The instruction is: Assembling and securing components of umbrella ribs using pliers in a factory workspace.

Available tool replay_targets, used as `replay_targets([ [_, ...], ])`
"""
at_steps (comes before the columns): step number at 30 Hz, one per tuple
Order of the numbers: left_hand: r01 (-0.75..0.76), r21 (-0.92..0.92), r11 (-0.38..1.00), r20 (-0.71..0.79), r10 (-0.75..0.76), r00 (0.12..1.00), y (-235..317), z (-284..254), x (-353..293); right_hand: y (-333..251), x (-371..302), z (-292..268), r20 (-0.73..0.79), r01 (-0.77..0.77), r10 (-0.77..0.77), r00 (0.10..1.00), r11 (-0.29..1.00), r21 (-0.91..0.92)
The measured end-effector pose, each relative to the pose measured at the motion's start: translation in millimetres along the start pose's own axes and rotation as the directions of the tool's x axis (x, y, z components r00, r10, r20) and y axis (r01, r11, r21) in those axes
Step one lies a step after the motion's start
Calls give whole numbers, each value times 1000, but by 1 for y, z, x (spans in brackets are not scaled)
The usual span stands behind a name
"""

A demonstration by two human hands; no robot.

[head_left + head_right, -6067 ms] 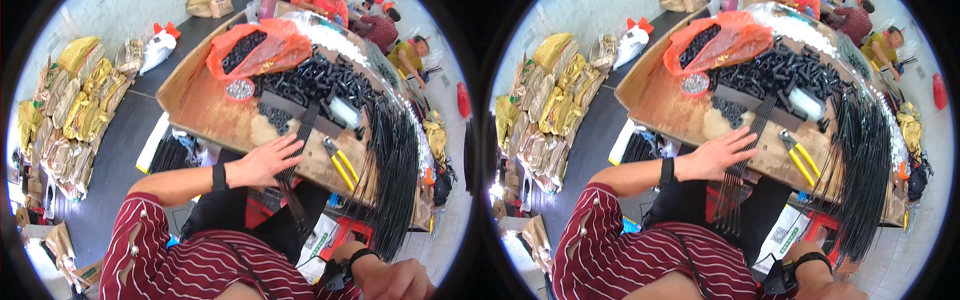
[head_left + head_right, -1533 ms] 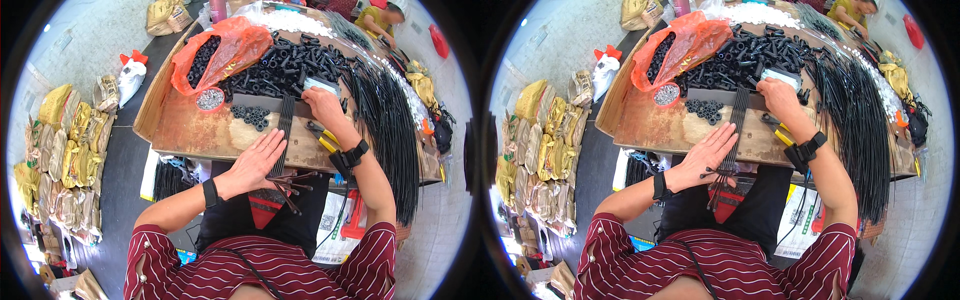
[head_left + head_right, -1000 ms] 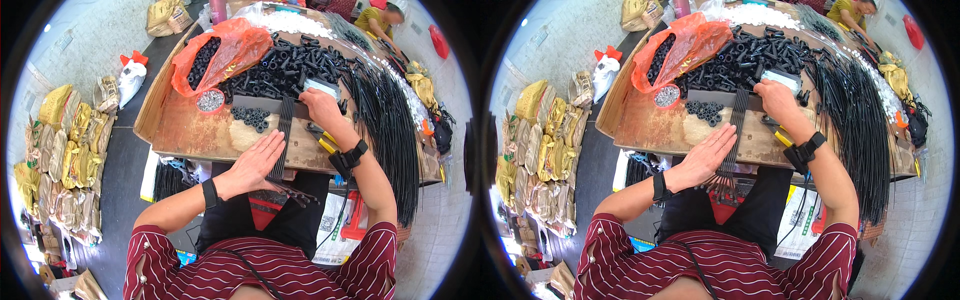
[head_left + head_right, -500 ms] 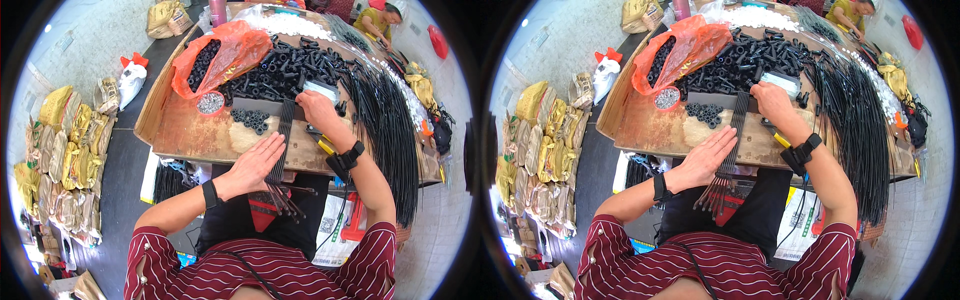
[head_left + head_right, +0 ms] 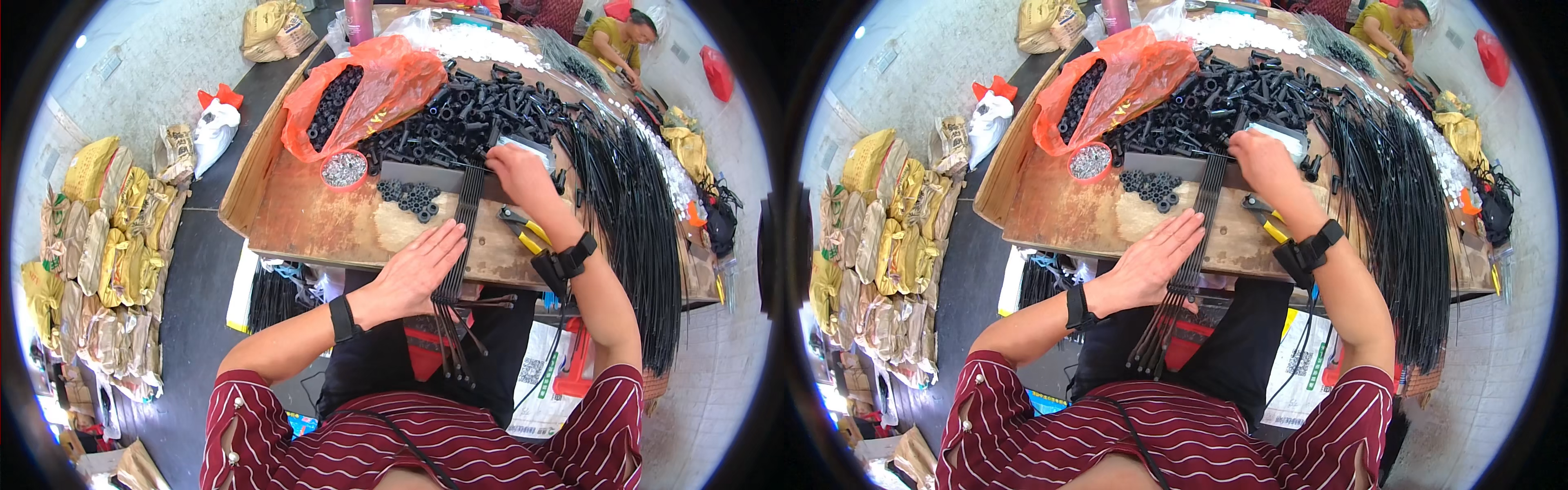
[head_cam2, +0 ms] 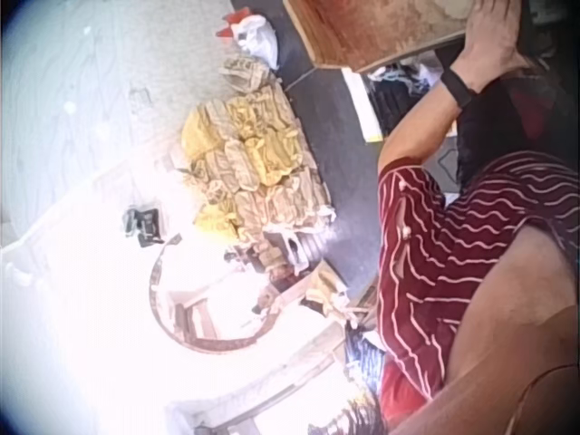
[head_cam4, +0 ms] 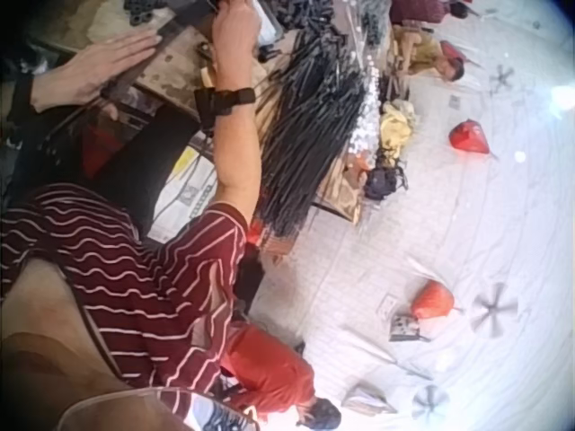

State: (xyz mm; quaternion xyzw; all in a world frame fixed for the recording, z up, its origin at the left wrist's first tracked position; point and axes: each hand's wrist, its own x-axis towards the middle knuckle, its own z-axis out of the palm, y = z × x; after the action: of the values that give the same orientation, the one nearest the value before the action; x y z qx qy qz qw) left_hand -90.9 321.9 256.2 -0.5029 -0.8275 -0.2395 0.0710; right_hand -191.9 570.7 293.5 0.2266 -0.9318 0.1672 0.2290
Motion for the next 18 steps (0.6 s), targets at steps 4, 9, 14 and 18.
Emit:
replay_targets([
  [4, 4, -40, 999, -9, -4, 1000, 6, -2, 5, 58, 2, -16, -72, -140, 128, 989, 972, -191],
  [9, 8, -38, 999, 76, -5, 997, 6, -5, 3, 82, 0, -16, 221, -235, 286, 933, 944, -230],
  [14, 30, -40, 999, 138, -24, 990, 9, -12, 6, 83, -2, -12, 41, -181, 192, 981, 964, -196],
  [18, 11, -68, 998, 88, -5, 996, 6, -7, 4, 80, 6, -16, 190, -227, 274, 943, 945, -235],
])
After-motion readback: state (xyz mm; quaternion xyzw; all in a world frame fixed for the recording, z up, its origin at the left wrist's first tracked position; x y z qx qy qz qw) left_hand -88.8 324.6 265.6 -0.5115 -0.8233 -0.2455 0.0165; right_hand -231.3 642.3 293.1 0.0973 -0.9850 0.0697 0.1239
